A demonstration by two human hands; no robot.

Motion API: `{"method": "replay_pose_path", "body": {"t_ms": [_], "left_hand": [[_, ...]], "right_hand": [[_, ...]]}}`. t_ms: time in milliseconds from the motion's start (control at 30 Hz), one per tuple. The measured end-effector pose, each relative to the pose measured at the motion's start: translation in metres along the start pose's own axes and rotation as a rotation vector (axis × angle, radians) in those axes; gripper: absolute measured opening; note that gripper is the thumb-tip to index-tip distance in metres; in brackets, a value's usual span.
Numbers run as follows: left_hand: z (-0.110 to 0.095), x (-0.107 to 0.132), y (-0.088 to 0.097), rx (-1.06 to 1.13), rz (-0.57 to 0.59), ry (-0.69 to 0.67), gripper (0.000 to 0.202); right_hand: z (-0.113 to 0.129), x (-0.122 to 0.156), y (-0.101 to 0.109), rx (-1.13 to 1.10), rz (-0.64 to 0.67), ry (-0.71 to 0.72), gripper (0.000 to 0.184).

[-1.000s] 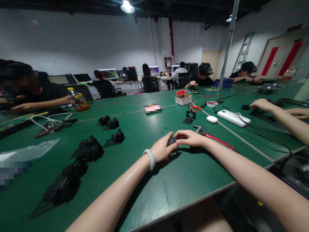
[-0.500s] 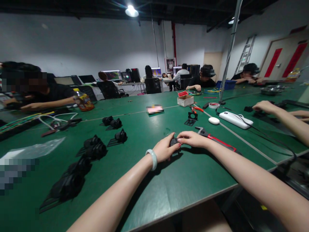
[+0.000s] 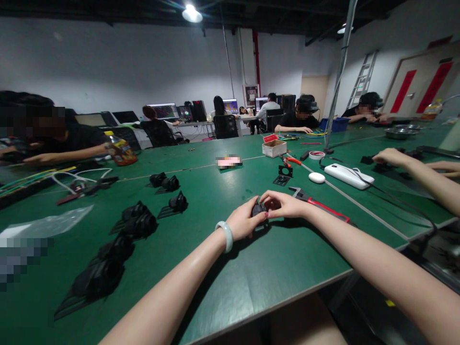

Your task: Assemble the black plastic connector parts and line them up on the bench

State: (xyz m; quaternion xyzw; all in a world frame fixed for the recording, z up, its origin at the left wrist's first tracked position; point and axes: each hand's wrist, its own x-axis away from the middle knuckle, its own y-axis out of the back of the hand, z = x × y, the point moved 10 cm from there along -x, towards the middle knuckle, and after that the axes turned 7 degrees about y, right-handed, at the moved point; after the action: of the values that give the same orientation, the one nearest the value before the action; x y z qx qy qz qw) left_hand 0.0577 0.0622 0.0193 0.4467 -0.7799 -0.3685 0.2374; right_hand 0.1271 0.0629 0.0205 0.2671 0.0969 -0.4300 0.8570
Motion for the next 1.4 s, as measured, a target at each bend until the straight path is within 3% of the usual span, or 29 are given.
{"method": "replay_pose_path", "body": {"t_ms": [267,633,867,1167,1400], "left_hand": [[-0.001,-0.001,0.002,-0.016,-0.031,-0.014,0.061],[0.004,-0.002,-0.001,0.005,0.002,0.013,0.064],[0.004,-0.003,0.002,-0.017,-0.035,-0.006,0.061],[0.003,-0.002,-0.001,-0.033,-0.008,-0.004,0.064],[0.002,-0.002,0.0,-0.04,-0.01,-0.003,0.064]], "right_hand": [[-0.005,-0.001,0.0,-0.019,0.001,-0.01,0.039],[-0.007,-0.002,0.007,0.184,-0.019,-0.013,0.032],[-0.011,0.0,0.005,0.066,-0.008,-0.047,0.042],[-0.007,-0.001,0.004,0.068,-0.019,-0.001,0.036],[-0.007,-0.002,0.007,0.203,-0.02,0.003,0.033]]}}
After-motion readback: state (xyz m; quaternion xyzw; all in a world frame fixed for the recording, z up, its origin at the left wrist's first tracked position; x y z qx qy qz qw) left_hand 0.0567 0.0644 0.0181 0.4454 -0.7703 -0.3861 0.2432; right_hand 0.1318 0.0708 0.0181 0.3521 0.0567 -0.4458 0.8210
